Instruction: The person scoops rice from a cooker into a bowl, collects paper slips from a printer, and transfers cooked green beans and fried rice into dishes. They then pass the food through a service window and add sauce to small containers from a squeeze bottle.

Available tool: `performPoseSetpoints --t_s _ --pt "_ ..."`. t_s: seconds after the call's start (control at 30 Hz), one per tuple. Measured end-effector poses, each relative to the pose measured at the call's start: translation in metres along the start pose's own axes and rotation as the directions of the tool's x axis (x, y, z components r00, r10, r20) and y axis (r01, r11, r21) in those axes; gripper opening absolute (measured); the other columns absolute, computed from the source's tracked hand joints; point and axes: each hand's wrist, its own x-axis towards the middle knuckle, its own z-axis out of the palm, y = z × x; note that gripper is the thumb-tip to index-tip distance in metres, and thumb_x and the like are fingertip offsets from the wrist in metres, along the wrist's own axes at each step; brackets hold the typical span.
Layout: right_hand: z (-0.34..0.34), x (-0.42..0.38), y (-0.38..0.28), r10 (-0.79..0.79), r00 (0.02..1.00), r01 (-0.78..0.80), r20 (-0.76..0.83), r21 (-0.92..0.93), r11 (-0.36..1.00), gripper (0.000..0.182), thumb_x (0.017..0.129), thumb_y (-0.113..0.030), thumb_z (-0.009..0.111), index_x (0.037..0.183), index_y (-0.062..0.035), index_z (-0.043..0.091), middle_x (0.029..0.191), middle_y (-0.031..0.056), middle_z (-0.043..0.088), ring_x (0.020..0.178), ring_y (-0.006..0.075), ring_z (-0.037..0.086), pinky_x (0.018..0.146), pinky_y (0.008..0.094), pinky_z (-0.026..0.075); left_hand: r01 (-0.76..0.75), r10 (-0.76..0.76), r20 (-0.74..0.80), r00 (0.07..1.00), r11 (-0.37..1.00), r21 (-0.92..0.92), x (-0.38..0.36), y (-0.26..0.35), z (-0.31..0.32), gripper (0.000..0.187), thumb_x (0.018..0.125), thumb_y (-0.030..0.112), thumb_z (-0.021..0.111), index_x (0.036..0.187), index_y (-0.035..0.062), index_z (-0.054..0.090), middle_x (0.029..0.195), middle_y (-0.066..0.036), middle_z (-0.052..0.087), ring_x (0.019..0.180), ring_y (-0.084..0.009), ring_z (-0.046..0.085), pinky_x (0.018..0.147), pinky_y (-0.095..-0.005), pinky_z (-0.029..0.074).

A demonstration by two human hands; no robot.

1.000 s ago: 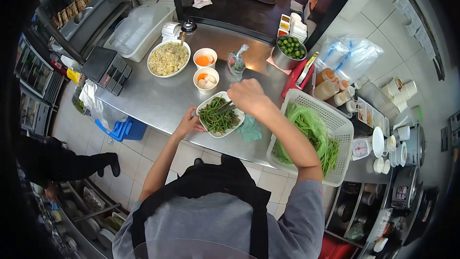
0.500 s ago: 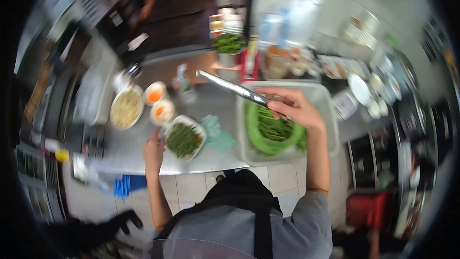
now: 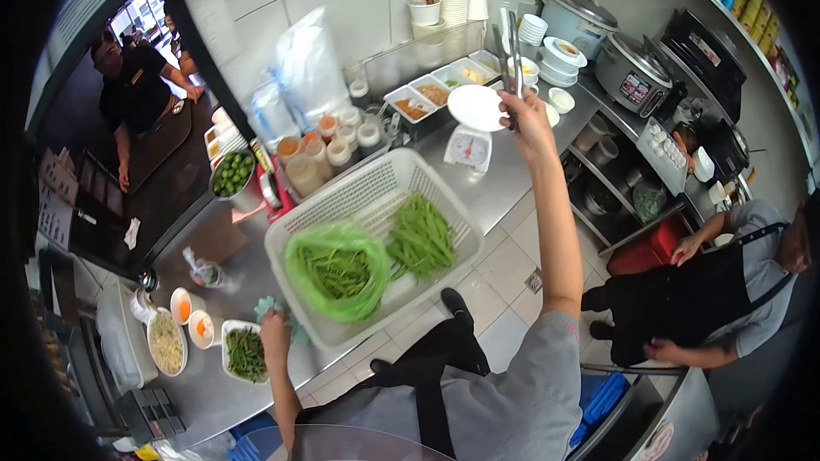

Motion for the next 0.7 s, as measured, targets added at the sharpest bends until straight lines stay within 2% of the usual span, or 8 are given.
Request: performPoseSetpoints --t_s 0.13,0.3,0.4,0.5,0.57,0.63,0.67,0.7 --pt "-0.100 0.133 0.016 -0.072 0.984 -0.045 -0.165 -0.610 0.791 0.038 0.076 -0.014 0.062 0.112 -0.0029 0.058 0.074 0.0019 0.057 0.060 0.0084 0.049 0.051 0.0240 0.040 0.196 -0.199 -0.001 0.980 0.962 0.190 0.020 0.011 0.011 0.010 0.074 0.001 0.050 0.070 0.0022 0.060 0.072 -0.019 0.061 0.066 -0.0343 0.062 0.057 -0.0442 0.048" --pt "-0.221 0.310 0.082 -0.159 0.965 -0.106 -0.207 -0.867 0.486 0.049 0.062 -0.017 0.071 0.107 -0.0008 0.061 0.101 0.0181 0.063 0.091 0.0280 0.062 0.078 0.0350 0.048 0.340 -0.338 -0.034 0.940 0.939 0.055 0.029 0.007 0.013 0.015 0.079 0.002 0.046 0.083 -0.0044 0.059 0.079 -0.025 0.060 0.074 -0.0405 0.059 0.061 -0.0478 0.046" --pt "-0.276 0.397 0.125 -0.179 0.969 -0.108 -0.169 -0.946 0.307 0.029 0.063 -0.016 0.072 0.085 0.0010 0.064 0.064 0.0119 0.062 0.055 0.0177 0.058 0.049 0.0321 0.044 0.377 -0.379 0.067 0.923 0.925 0.042 0.026 -0.015 0.026 0.017 0.083 0.008 0.046 0.088 -0.0032 0.058 0.084 -0.025 0.060 0.081 -0.0421 0.058 0.066 -0.0475 0.047" --pt "-0.294 0.435 0.137 -0.217 0.975 -0.036 -0.046 -0.998 0.053 0.028 0.064 -0.030 0.066 0.071 -0.0030 0.066 0.087 0.0205 0.064 0.084 0.0345 0.061 0.073 0.0435 0.047 0.427 -0.425 0.069 0.903 0.904 -0.018 0.029 -0.008 0.021 0.030 0.086 0.008 0.040 0.112 -0.0008 0.050 0.111 -0.026 0.052 0.102 -0.0405 0.051 0.083 -0.0434 0.043" --pt "-0.379 0.509 0.199 -0.185 0.793 0.426 0.580 -0.746 -0.512 0.024 0.076 -0.028 0.058 0.086 -0.0080 0.068 0.088 0.0119 0.064 0.079 0.0290 0.061 0.065 0.0436 0.047 0.412 -0.411 0.033 0.911 0.905 -0.109 0.026 -0.016 0.031 0.045 0.089 0.009 0.034 0.133 0.0033 0.032 0.133 -0.024 0.037 0.120 -0.0387 0.037 0.098 -0.0406 0.032" --pt "-0.386 0.526 0.204 -0.126 0.767 0.486 0.629 -0.698 -0.526 0.040 0.071 -0.018 0.063 0.109 -0.0089 0.059 0.095 0.0099 0.064 0.082 0.0290 0.061 0.074 0.0440 0.045 0.402 -0.399 -0.166 0.902 0.915 -0.014 0.023 -0.005 0.042 0.025 0.085 0.011 0.041 0.106 0.0026 0.053 0.106 -0.022 0.054 0.098 -0.0363 0.052 0.083 -0.0420 0.042" --pt "-0.394 0.529 0.204 -0.303 0.506 0.717 0.807 -0.589 -0.371 0.042 0.067 -0.010 0.065 0.109 -0.0067 0.058 0.093 0.0128 0.063 0.084 0.0307 0.059 0.078 0.0439 0.043 0.468 -0.463 -0.124 0.878 0.884 0.007 0.030 0.027 0.020 0.019 0.082 0.011 0.044 0.089 0.0023 0.060 0.090 -0.020 0.060 0.085 -0.0340 0.057 0.074 -0.0423 0.045" --pt "-0.404 0.550 0.212 -0.143 0.669 0.715 0.729 -0.684 -0.144 0.047 0.064 -0.003 0.066 0.110 -0.0032 0.056 0.096 0.0152 0.061 0.088 0.0327 0.056 0.079 0.0454 0.042 0.459 -0.456 -0.166 0.874 0.888 -0.021 0.030 0.047 0.006 0.018 0.080 0.011 0.047 0.087 0.0026 0.061 0.090 -0.019 0.060 0.087 -0.0314 0.058 0.073 -0.0419 0.046"
